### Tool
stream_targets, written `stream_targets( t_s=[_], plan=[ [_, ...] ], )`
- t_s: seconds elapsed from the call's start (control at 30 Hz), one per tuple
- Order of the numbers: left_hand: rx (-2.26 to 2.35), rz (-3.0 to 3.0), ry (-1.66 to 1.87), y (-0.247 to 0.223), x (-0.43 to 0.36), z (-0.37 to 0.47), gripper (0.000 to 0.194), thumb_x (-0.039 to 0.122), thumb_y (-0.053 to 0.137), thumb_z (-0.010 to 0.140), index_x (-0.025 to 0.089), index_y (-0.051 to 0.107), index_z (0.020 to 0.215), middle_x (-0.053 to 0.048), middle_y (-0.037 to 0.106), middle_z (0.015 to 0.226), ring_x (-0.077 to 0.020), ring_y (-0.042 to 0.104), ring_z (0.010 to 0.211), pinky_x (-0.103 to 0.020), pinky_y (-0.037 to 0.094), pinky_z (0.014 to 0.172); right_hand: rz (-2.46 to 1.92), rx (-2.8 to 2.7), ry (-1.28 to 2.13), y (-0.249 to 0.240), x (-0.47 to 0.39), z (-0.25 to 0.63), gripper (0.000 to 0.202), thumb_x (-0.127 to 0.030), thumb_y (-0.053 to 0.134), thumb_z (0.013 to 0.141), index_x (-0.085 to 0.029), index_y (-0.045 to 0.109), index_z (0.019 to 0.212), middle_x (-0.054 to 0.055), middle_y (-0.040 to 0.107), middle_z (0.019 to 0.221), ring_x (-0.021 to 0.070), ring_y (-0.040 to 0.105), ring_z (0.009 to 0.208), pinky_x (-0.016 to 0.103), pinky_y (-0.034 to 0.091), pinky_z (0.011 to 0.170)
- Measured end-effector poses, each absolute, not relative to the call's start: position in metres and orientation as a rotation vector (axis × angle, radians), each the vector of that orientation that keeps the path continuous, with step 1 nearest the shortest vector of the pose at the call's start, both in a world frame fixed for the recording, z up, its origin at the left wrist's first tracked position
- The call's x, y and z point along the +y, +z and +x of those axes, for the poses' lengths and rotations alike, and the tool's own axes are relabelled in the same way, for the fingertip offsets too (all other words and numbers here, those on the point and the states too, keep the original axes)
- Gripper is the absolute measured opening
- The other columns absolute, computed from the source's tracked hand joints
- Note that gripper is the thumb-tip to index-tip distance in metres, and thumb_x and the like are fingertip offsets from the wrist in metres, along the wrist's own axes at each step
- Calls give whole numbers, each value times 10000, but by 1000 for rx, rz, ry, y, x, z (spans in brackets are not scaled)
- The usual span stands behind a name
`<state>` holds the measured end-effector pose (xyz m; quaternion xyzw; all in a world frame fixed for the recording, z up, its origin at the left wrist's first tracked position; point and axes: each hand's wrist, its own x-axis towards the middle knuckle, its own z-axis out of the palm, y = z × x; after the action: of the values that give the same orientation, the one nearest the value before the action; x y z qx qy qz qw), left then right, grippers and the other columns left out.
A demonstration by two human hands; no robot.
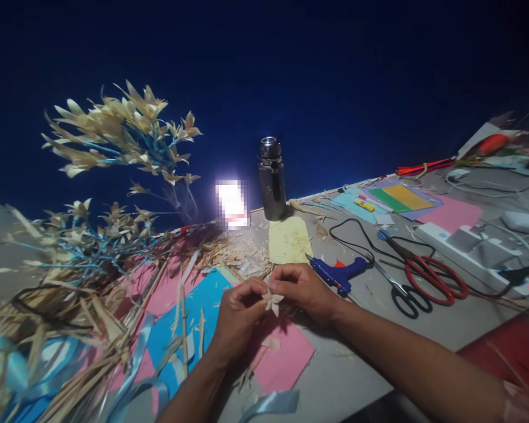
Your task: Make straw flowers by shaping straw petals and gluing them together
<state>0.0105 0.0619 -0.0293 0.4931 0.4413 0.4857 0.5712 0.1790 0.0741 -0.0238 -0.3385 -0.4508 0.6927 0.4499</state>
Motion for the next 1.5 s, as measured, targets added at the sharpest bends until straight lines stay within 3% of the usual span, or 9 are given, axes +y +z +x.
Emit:
stream_targets(
  t_s=[0.23, 0.6, 0.83, 1.03, 1.33, 1.5],
  plan=[
    [992, 1041, 998, -37, 62, 10, 136, 152, 802, 675, 169, 742, 796, -34, 694, 746, -194, 655, 665, -319, 531, 616, -837, -981, 1731, -32, 77, 178, 350, -439, 867, 727, -166, 647, 734, -56, 555, 569, 76, 443, 462, 207, 324, 459],
    [1011, 1124, 1148, -19, 56, 15, 128, 217, 788, 742, 187, 664, 734, 30, 610, 627, -107, 520, 535, -227, 429, 535, -865, -961, 1656, -28, 78, 177, 322, -425, 851, 719, -153, 684, 763, -48, 561, 603, 61, 387, 488, 206, 263, 469],
    [1104, 1224, 1316, -18, 56, 9, 115, 265, 770, 794, 205, 689, 739, 10, 608, 707, -152, 532, 664, -263, 446, 617, -885, -1035, 1713, -23, 71, 171, 276, -334, 859, 680, -151, 686, 794, -26, 619, 652, 89, 509, 520, 216, 375, 498],
    [1081, 1205, 1349, -14, 59, 11, 184, 251, 874, 692, 195, 725, 599, -5, 549, 761, -166, 513, 748, -270, 456, 654, -830, -1085, 1703, -22, 71, 173, 183, -180, 773, 696, -151, 738, 873, -26, 627, 674, 96, 533, 589, 210, 386, 547],
    [981, 875, 1224, -16, 58, 17, 211, 208, 943, 574, 177, 736, 596, 28, 551, 705, -116, 528, 645, -226, 464, 566, -756, -1127, 1753, -24, 77, 177, 180, -279, 826, 716, -152, 728, 801, 3, 640, 757, 117, 535, 678, 220, 393, 598],
    [947, 673, 1196, -25, 59, 15, 307, 232, 989, 505, 173, 786, 727, 14, 663, 757, -142, 626, 688, -264, 532, 656, -705, -1096, 1846, -25, 77, 177, 227, -301, 851, 708, -155, 748, 848, -25, 638, 724, 100, 514, 645, 224, 382, 616]
  ],
)
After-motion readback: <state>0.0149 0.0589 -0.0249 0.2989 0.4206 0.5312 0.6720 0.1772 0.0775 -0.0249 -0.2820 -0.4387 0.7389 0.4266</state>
